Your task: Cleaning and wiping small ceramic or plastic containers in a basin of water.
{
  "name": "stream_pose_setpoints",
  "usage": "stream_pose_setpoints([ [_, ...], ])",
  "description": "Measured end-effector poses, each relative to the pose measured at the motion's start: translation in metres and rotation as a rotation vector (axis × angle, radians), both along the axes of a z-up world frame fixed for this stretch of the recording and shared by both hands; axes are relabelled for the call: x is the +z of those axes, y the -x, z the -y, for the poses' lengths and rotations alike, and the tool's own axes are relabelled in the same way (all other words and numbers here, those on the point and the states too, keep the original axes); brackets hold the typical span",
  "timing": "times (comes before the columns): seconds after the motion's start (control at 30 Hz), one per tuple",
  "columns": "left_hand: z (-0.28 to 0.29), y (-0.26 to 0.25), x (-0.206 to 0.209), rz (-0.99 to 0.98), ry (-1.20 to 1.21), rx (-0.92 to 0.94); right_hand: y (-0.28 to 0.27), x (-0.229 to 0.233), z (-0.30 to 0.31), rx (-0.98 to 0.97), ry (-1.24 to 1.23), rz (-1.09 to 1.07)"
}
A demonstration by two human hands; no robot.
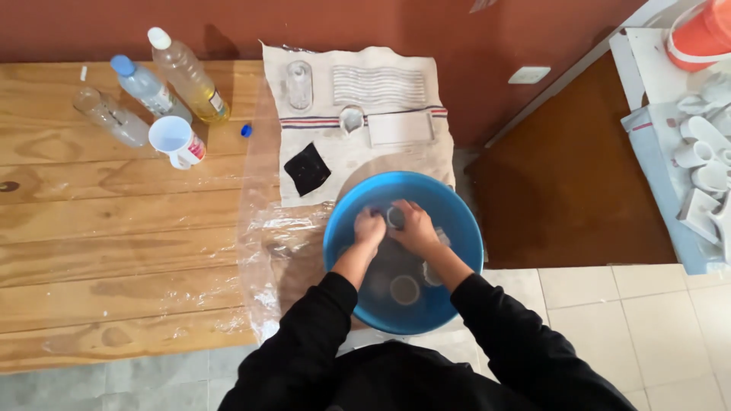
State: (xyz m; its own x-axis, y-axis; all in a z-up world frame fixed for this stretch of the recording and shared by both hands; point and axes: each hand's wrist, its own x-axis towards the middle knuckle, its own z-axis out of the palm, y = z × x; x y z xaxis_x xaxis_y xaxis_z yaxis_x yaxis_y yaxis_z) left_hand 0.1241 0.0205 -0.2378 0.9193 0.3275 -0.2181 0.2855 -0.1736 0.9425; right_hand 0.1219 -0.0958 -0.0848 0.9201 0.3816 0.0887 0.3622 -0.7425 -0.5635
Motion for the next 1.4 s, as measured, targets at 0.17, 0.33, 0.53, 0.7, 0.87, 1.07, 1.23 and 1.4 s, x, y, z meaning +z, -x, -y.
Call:
stream_pose_setpoints([
  [0.17,-0.002,-0.014,-0.016,-0.296,0.862,0.314,0.003,0.000,-0.007,-0.169,-0.191,-0.197],
  [0.33,-0.014,-0.013,-0.004,-0.495,1.232,0.385,0.008,-0.001,-0.012,-0.139,-0.188,-0.289],
  [0.53,0.005,-0.021,-0.074,-0.473,1.040,0.456,0.022,-0.010,-0.016,0.054,-0.157,0.270],
  [0.7,0.013,-0.027,-0.065,-0.429,0.921,0.536,0.032,-0.022,-0.020,-0.164,-0.299,0.062],
  [0.87,0.005,-0.015,0.016,-0.449,0.940,0.519,0.031,-0.031,-0.018,-0.243,-0.461,-0.174],
  [1.07,0.022,-0.029,-0.047,-0.422,0.902,0.557,0.045,-0.003,-0.026,-0.259,-0.296,0.079],
  [1.23,0.011,-0.010,0.021,-0.230,0.635,0.370,0.025,-0.034,-0.013,-0.302,-0.393,-0.084],
  [1.4,0.000,0.016,0.096,0.358,-0.281,0.005,-0.001,-0.076,0.004,-0.581,-0.681,-0.622],
])
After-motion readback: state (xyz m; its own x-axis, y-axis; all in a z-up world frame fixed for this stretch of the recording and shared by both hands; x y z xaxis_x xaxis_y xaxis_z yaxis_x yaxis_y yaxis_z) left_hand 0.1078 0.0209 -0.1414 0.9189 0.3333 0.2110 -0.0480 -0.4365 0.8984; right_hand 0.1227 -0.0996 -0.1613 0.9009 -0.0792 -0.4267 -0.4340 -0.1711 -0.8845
